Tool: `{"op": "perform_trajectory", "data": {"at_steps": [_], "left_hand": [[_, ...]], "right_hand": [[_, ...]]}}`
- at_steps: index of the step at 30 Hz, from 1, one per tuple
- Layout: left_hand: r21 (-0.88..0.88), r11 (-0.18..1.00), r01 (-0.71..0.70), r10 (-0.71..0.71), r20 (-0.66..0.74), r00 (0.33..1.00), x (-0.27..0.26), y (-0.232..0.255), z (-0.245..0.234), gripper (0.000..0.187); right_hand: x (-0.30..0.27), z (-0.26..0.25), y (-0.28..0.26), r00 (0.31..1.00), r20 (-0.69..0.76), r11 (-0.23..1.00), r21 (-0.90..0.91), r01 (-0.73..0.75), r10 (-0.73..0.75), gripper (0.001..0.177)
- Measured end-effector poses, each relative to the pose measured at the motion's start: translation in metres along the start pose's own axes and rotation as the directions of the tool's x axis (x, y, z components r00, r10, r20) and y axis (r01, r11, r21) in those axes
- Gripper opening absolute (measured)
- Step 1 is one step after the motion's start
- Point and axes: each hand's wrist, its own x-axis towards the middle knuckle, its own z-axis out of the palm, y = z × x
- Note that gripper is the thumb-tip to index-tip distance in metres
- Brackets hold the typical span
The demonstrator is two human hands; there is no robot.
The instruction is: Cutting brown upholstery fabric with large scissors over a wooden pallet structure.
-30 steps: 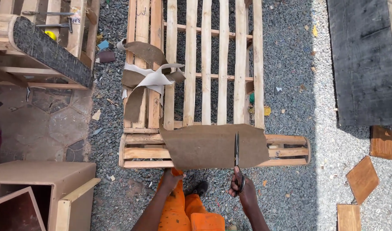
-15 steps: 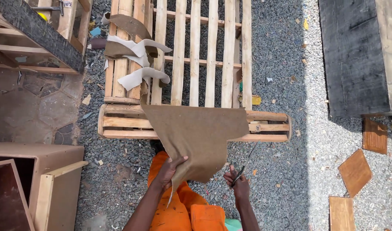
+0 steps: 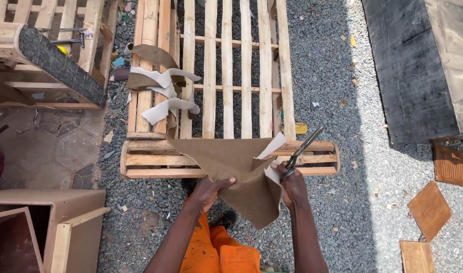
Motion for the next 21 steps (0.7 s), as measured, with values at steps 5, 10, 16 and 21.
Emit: {"op": "perform_trajectory", "data": {"at_steps": [5, 10, 16, 21], "left_hand": [[0.298, 0.955, 0.005, 0.000, -0.015, 1.000, 0.027, 0.117, 0.080, 0.120], [0.560, 0.758, -0.335, 0.313, 0.139, 0.940, 0.127, 0.138, 0.081, 0.052], [0.515, 0.846, -0.138, 0.205, -0.075, 0.976, 0.048, 0.113, 0.071, 0.052], [0.194, 0.949, 0.248, -0.187, -0.286, 0.940, 0.020, -0.006, 0.023, 0.074]], "right_hand": [[0.040, 0.011, -0.075, 0.990, -0.001, 0.989, 0.027, 0.143, -0.143, 0.025], [0.025, 0.011, -0.136, 0.935, -0.066, 0.938, -0.020, 0.347, -0.348, 0.029], [-0.021, -0.010, -0.050, 0.955, -0.170, 0.957, -0.202, 0.208, -0.243, 0.039], [-0.016, -0.058, 0.082, 0.951, -0.310, 0.994, -0.097, -0.056, 0.024, 0.030]]}}
